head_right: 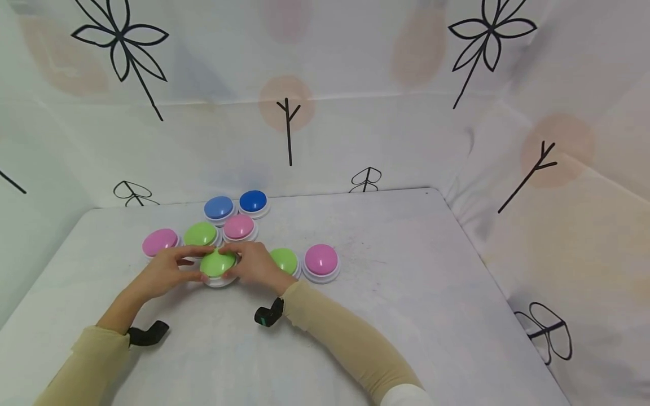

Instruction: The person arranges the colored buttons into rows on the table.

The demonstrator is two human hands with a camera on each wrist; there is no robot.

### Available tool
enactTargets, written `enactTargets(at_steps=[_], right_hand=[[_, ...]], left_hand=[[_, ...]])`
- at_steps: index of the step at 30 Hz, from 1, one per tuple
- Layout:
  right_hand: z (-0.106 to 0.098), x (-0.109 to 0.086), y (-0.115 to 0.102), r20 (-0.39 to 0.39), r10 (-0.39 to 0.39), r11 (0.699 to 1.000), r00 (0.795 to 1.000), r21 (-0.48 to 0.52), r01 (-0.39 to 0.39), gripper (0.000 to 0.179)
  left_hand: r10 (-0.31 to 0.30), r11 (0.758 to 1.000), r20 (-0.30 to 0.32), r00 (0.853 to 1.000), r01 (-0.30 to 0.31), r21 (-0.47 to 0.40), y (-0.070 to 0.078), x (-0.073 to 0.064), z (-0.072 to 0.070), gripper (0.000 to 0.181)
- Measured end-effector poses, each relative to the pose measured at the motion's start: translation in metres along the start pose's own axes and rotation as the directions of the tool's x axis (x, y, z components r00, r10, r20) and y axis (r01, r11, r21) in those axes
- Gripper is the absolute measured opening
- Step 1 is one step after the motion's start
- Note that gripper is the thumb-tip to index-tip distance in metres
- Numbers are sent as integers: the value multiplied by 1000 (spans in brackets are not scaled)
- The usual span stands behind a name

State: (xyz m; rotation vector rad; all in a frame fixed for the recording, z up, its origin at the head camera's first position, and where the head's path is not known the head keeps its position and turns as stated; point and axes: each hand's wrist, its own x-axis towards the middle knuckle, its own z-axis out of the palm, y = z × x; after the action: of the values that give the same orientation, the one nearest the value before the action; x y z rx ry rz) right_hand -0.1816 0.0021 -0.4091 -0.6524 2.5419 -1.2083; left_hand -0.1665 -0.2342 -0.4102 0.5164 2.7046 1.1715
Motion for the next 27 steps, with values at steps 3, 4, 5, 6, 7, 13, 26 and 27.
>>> enactTargets(at_steps=[3,4,5,6,7,13,26,27], right_hand=[[2,-4,0,19,11,1000,1000,-11,-11,52],[2,-5,1,22,14,1000,1000,-13,-13,53],[2,-7,1,22,13,1000,1000,-14,-12,53],[2,-9,0,21,12,1000,1000,-17,-11,53],[2,-10,0,20,12,1000,1000,-13,-12,52],[-4,-21,0,22,1,1000,1000,-17,0,51],[-4,-70,13,-37,-86,995,996,46,87,50],[-4,-74,14,-42,-88,995,995,52,90,49]], left_hand=[[0,1000,16,1000,0,-15,-1,-2,1,56],[4,1000,20,1000,-3,-18,-1,-3,2,56],[8,1000,22,1000,-7,-19,0,-3,2,56],[13,1000,21,1000,-12,-19,0,-3,3,57],[18,1000,19,1000,-17,-19,0,-3,3,57],[24,999,39,999,-22,-50,6,-5,8,56],[60,992,143,988,-43,-117,21,-13,28,58],[70,991,152,986,-52,-120,23,-14,29,58]])
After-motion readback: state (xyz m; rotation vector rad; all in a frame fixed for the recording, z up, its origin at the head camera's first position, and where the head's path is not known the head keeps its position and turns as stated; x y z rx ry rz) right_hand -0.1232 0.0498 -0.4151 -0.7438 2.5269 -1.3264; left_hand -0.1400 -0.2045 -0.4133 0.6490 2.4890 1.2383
